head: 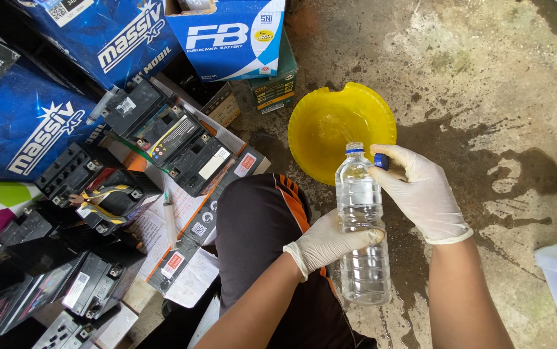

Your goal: Filling battery cells with liquid using a syringe

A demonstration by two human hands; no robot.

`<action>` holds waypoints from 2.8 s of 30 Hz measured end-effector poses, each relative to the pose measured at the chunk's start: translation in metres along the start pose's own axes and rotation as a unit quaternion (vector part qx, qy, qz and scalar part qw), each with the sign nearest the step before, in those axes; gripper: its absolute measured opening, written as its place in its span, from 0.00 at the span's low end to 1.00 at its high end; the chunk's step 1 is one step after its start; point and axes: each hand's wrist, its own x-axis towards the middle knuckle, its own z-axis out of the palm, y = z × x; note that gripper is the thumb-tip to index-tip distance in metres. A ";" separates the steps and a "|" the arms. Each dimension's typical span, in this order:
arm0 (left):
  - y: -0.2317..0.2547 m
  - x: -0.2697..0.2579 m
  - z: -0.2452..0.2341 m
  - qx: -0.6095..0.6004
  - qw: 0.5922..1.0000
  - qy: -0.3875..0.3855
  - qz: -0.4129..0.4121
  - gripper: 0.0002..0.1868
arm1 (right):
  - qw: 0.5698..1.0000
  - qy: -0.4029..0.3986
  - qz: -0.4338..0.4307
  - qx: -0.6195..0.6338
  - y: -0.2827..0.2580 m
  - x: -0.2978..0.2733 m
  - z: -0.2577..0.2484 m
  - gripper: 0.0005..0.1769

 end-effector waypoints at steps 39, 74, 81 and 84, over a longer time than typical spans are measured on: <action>-0.030 0.023 -0.024 -0.060 0.996 -0.032 0.061 0.57 | 0.998 0.029 -0.036 0.036 -0.021 -0.013 -0.002 0.25; -0.106 0.079 -0.018 0.370 0.849 0.118 0.357 0.47 | 0.858 -0.006 -0.162 -0.488 0.000 -0.106 -0.075 0.19; -0.103 0.079 -0.015 0.410 0.843 0.120 0.329 0.46 | 0.900 0.017 -0.139 -0.412 -0.005 -0.112 -0.069 0.40; -0.107 0.082 -0.015 0.416 0.838 0.127 0.330 0.47 | 0.853 0.016 -0.222 -0.471 0.013 -0.112 -0.075 0.32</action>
